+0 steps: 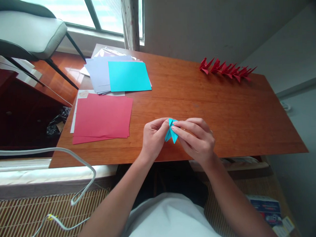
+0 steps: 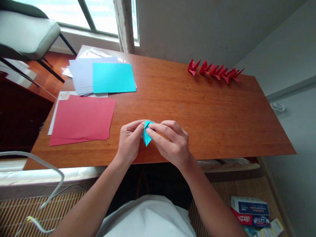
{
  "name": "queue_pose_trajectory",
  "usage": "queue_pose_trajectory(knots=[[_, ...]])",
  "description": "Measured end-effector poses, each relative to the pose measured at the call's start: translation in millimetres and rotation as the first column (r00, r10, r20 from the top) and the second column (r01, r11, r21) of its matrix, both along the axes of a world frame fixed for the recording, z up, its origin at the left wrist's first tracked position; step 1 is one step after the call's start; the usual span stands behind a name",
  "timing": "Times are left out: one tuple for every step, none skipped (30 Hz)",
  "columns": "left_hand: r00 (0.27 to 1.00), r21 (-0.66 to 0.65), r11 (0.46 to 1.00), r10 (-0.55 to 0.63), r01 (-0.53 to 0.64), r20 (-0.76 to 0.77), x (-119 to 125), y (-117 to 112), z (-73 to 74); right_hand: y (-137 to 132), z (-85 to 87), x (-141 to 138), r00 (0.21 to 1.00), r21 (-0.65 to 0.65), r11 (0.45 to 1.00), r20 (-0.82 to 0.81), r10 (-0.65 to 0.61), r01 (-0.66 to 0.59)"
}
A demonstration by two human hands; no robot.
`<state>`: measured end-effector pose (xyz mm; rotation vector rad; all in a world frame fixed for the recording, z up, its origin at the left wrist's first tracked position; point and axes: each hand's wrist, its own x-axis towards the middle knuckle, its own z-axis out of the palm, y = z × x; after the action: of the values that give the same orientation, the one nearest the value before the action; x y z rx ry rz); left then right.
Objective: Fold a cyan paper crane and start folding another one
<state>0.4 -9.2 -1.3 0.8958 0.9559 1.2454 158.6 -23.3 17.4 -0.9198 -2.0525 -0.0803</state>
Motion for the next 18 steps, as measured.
queue_pose_trajectory(knots=[[1.000,-0.005,1.000,-0.003,0.003,0.011,0,0,-0.7,0,-0.5,0,1.000,-0.007,1.000,-0.007,-0.003,0.002],[1.000,-0.007,1.000,-0.008,0.008,0.018,-1,1,-1.3,1,-0.1,-1,1.000,-0.018,1.000,-0.022,-0.001,0.001],[1.000,-0.006,1.000,-0.013,0.013,0.020,-1,1,-1.5,3,1.1,-2,0.999,-0.034,0.999,-0.048,0.001,-0.002],[1.000,-0.003,1.000,-0.021,0.021,0.022,-1,2,-1.4,4,3.1,-3,0.997,-0.056,0.998,-0.081,0.003,-0.007],[0.999,0.001,1.000,-0.027,0.027,0.028,-2,2,-1.1,6,5.6,-5,0.993,-0.081,0.997,-0.117,0.002,-0.011],[0.999,0.005,0.999,-0.033,0.033,0.040,-2,2,-0.6,7,8.4,-6,0.988,-0.108,0.994,-0.153,-0.003,-0.014],[0.998,0.008,0.999,-0.039,0.039,0.054,-1,2,0.0,9,11.3,-7,0.982,-0.137,0.990,-0.186,-0.012,-0.013],[0.997,0.012,0.999,-0.046,0.045,0.064,-1,1,0.6,10,13.9,-8,0.976,-0.167,0.986,-0.214,-0.027,-0.010],[0.997,0.017,0.999,-0.048,0.047,0.067,-1,1,1.2,11,16.1,-9,0.971,-0.198,0.980,-0.236,-0.045,-0.003],[0.997,0.020,0.999,-0.048,0.047,0.061,0,1,1.6,12,17.9,-10,0.966,-0.227,0.974,-0.251,-0.065,0.007],[0.998,0.022,0.999,-0.048,0.047,0.047,0,1,1.8,13,19.2,-11,0.961,-0.256,0.966,-0.263,-0.088,0.018],[0.998,0.022,0.999,-0.047,0.047,0.031,1,1,1.9,13,20.1,-11,0.957,-0.285,0.958,-0.270,-0.109,0.029],[0.999,0.022,0.999,-0.045,0.045,0.019,1,1,1.7,13,20.6,-11,0.953,-0.310,0.950,-0.275,-0.126,0.036],[0.999,0.023,0.999,-0.043,0.043,0.013,1,1,1.5,13,20.8,-11,0.951,-0.328,0.944,-0.278,-0.137,0.040],[0.999,0.024,0.999,-0.043,0.043,0.009,1,1,1.1,13,21.0,-12,0.949,-0.338,0.940,-0.282,-0.144,0.042],[0.999,0.026,0.999,-0.042,0.042,0.003,1,2,0.7,13,21.0,-12,0.947,-0.343,0.939,-0.285,-0.147,0.043],[0.999,0.029,0.999,-0.041,0.041,-0.004,1,2,0.3,12,21.1,-12,0.946,-0.343,0.938,-0.287,-0.149,0.044],[0.999,0.032,0.999,-0.040,0.041,-0.013,1,2,-0.1,12,21.2,-12,0.945,-0.341,0.939,-0.288,-0.152,0.048]])
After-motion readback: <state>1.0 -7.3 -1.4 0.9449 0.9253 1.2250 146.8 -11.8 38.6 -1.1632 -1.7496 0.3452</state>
